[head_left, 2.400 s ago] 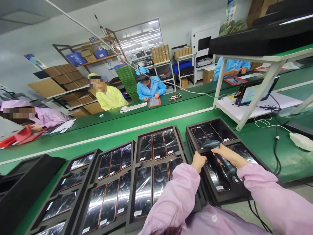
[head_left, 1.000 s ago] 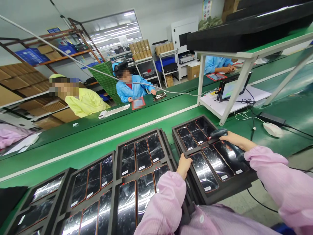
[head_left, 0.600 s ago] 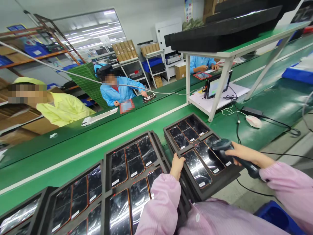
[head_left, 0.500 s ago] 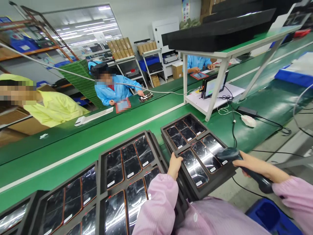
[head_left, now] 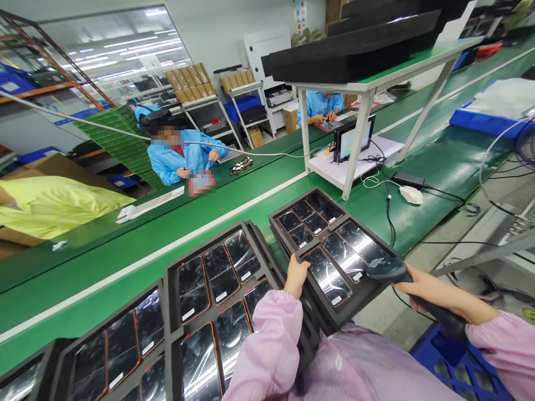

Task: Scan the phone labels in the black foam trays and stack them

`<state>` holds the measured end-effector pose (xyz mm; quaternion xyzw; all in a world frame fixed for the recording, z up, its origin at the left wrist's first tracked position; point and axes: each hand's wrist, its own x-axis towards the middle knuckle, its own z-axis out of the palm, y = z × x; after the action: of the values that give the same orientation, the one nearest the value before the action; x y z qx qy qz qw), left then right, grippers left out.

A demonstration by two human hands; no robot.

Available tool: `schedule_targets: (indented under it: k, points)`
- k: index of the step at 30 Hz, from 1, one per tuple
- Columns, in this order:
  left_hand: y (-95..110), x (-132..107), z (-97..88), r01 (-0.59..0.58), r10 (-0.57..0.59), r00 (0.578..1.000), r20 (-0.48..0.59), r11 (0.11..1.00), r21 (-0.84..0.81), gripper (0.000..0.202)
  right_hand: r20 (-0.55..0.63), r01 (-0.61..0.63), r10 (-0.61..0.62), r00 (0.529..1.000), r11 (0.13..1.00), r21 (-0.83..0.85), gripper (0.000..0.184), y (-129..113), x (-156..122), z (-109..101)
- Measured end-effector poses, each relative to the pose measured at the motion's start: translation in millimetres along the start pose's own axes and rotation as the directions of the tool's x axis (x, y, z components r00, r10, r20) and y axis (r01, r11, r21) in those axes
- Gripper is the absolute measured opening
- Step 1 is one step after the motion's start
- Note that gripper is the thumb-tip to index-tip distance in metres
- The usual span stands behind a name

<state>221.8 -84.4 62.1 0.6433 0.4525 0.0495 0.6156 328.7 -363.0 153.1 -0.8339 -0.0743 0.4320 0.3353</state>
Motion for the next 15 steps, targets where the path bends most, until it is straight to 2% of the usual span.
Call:
schedule_targets:
  k: [4,9,15]
  points:
    - [1.1,-1.5,0.2,-0.013,0.013,1.0,0.006,1.0,0.0,0.055,0.034,-0.017,0.017,0.999,1.0,-0.008,0.05,-4.2,-4.3,19.4]
    - [6.5,-6.8,-0.3,-0.019,0.019,1.0,-0.001,1.0,-0.002,0.052,-0.007,0.08,-0.08,0.997,0.996,0.049,0.043,-9.2,-16.5,24.9]
    - [21.3,-19.8,1.2,-0.011,0.011,1.0,-0.022,1.0,-0.004,0.042,-0.018,-0.038,0.038,0.999,0.999,0.016,0.04,-8.2,-19.8,31.9]
